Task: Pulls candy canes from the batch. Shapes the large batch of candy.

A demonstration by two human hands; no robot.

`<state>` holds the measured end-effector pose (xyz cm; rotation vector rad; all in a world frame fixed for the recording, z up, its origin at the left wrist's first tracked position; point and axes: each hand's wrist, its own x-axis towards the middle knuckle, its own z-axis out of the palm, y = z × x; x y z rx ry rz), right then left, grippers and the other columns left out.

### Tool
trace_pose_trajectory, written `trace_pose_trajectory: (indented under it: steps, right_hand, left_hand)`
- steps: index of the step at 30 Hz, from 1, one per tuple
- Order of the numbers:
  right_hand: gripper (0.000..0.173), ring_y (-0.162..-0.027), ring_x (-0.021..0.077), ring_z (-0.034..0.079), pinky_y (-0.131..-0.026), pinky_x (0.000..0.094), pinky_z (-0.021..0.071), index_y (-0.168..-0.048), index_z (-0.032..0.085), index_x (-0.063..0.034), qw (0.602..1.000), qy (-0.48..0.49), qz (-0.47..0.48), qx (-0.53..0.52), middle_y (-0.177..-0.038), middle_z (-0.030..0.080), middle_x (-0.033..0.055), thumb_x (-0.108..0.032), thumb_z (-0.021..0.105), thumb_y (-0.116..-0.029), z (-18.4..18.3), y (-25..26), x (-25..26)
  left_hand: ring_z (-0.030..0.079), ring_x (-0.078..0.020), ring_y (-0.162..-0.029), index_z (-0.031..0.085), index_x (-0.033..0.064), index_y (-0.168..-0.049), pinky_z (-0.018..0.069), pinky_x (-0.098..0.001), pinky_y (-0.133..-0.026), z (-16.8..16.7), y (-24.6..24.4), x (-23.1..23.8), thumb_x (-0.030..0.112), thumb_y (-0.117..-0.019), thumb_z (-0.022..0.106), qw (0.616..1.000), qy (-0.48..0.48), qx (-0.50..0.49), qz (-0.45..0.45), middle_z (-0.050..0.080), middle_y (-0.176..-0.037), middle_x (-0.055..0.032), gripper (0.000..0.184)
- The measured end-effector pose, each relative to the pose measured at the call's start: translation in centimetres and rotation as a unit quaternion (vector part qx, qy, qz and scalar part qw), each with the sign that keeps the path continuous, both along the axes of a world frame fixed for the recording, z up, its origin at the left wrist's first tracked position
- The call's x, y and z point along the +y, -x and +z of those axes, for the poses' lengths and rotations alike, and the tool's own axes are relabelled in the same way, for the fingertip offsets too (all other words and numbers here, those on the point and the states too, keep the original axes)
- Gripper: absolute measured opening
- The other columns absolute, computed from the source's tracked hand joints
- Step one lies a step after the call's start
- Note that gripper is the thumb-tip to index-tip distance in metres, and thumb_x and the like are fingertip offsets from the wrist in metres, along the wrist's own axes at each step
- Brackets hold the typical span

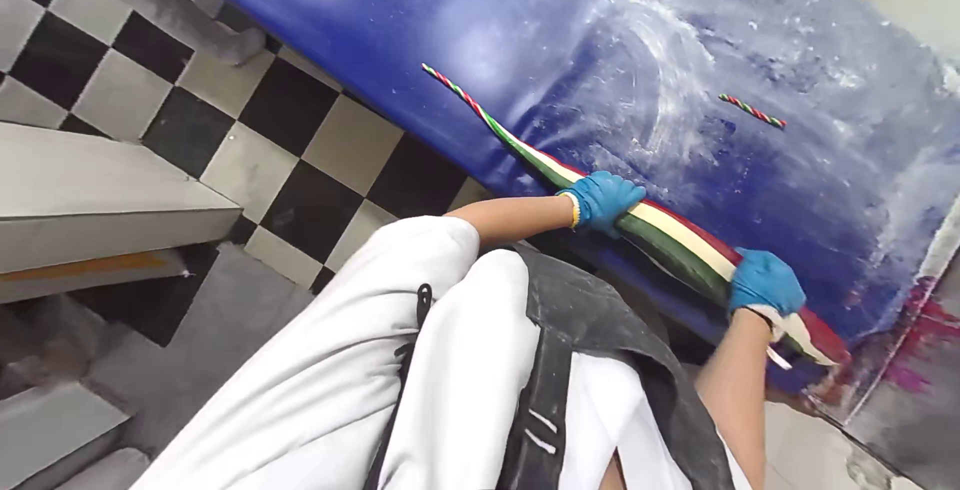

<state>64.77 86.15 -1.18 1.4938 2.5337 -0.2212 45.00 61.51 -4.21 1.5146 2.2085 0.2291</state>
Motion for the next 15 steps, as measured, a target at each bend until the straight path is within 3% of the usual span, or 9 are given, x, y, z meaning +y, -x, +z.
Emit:
trace_pose_trajectory:
  steps: [5,8,11,13,14,15]
  right_hand:
    - [0.046,-0.117,0.0351,0.068,-0.094,0.0639,0.0481,-0.115,0.073,-0.0146,0.992,-0.011,0.113,-0.059,-0.12,0.073,0.0145,-0.041,0.036,-0.1046,0.3,10.3,-11.5]
    - [0.05,-0.117,0.0318,0.068,-0.096,0.061,0.0486,-0.113,0.074,-0.0182,0.986,-0.038,0.142,-0.074,-0.12,0.074,0.0104,-0.046,0.033,-0.1039,-0.9,14.7,-16.8]
    - [0.051,-0.121,0.0297,0.066,-0.108,0.06,0.0414,-0.113,0.075,-0.02,0.989,-0.037,0.125,-0.062,-0.121,0.074,0.0073,-0.049,0.034,-0.1029,-2.5,18.8,-22.2]
    - [0.052,-0.12,0.0307,0.066,-0.114,0.0622,0.0357,-0.112,0.075,-0.0185,0.994,-0.043,0.095,-0.029,-0.119,0.075,0.0085,-0.052,0.036,-0.103,-3.7,19.7,-25.1]
    - [0.053,-0.118,0.0346,0.066,-0.113,0.0654,0.0351,-0.11,0.076,-0.0151,0.994,-0.046,0.095,0.007,-0.117,0.075,0.0126,-0.052,0.038,-0.1037,-3.8,20.2,-26.2]
    - [0.055,-0.115,0.037,0.067,-0.111,0.0672,0.0365,-0.108,0.076,-0.0131,0.993,-0.051,0.102,0.043,-0.114,0.075,0.0151,-0.053,0.039,-0.1039,-3.7,20.9,-27.3]
  left_hand:
    - [0.059,-0.0431,-0.124,0.031,0.0198,-0.161,0.0496,-0.0603,-0.099,-0.5,1.0,-2.7,0.05,-0.0739,0.084,0.999,-0.031,-0.017,0.003,0.059,-0.139,-0.0212,0.107]
    - [0.058,-0.0447,-0.125,0.038,0.0155,-0.157,0.0482,-0.0616,-0.101,-1.2,3.9,-7.0,0.043,-0.0801,0.083,0.999,-0.027,-0.015,0.011,0.059,-0.139,-0.0224,0.093]
    - [0.059,-0.0449,-0.124,0.041,0.0084,-0.154,0.0501,-0.0613,-0.098,-1.6,7.5,-10.7,0.039,-0.0877,0.078,1.0,0.01,-0.015,0.007,0.061,-0.136,-0.0233,0.082]
    - [0.063,-0.0444,-0.117,0.048,0.006,-0.149,0.0532,-0.0616,-0.094,-1.4,8.0,-12.3,0.031,-0.0886,0.078,0.999,-0.003,-0.046,0.026,0.066,-0.127,-0.0236,0.072]
    - [0.067,-0.0431,-0.11,0.056,0.0049,-0.141,0.0562,-0.0612,-0.089,-0.6,8.7,-13.1,0.023,-0.0878,0.078,0.997,-0.012,-0.058,0.055,0.069,-0.119,-0.023,0.061]
    - [0.066,-0.0414,-0.113,0.059,0.0043,-0.137,0.0555,-0.0601,-0.093,1.5,10.1,-14.3,0.017,-0.0918,0.073,0.992,0.033,-0.083,0.089,0.069,-0.12,-0.0225,0.049]
